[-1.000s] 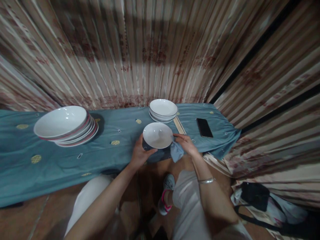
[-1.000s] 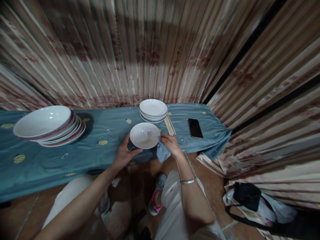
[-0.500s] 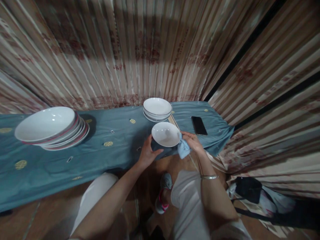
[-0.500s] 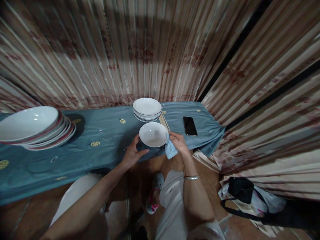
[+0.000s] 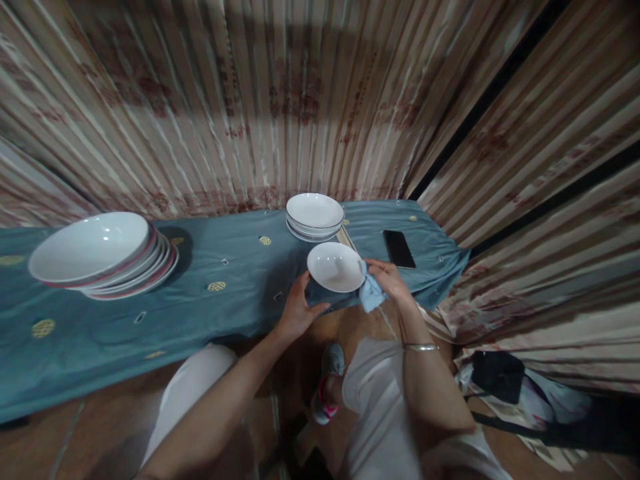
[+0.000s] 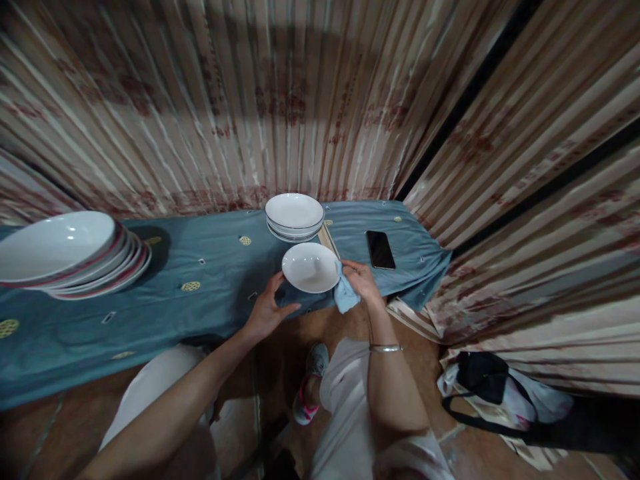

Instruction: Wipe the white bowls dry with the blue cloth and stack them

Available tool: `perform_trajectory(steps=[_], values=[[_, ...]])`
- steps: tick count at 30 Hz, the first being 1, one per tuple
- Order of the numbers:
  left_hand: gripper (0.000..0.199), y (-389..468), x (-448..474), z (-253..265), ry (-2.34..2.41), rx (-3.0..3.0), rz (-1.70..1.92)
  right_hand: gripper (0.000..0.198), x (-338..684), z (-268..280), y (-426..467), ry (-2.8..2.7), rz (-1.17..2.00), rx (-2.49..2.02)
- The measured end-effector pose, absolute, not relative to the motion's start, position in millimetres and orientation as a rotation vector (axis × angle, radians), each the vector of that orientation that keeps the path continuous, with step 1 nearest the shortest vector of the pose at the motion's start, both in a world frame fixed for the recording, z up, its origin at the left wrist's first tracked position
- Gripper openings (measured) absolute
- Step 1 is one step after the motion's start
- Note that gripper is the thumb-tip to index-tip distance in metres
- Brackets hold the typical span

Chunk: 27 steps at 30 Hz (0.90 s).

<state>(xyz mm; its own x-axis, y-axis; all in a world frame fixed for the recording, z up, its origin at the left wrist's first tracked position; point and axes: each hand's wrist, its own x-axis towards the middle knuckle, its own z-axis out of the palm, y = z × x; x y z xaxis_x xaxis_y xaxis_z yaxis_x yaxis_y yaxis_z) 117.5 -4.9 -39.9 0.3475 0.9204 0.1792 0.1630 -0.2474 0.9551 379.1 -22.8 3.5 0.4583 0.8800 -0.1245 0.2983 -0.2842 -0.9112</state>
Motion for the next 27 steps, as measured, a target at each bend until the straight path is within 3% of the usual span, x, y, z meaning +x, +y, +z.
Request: perform_trajectory(steps=[13, 20, 27], values=[[0.078, -3.9, 113.1, -37.3, 1.045, 1.638, 1.004, 0.03, 384.4, 19.4, -34.9, -0.91, 0.71, -1.83], [0.075, -3.4, 96.6, -27.7, 1.119, 1.527, 1.039, 0.03, 351.8, 56.3, -48.7, -0.79, 0.988, -1.442], [0.049, -7.7, 75.9, -1.8, 0.96, 1.099, 1.113, 0.034, 265.3, 52.7, -33.9, -0.894, 1.299, -1.183]])
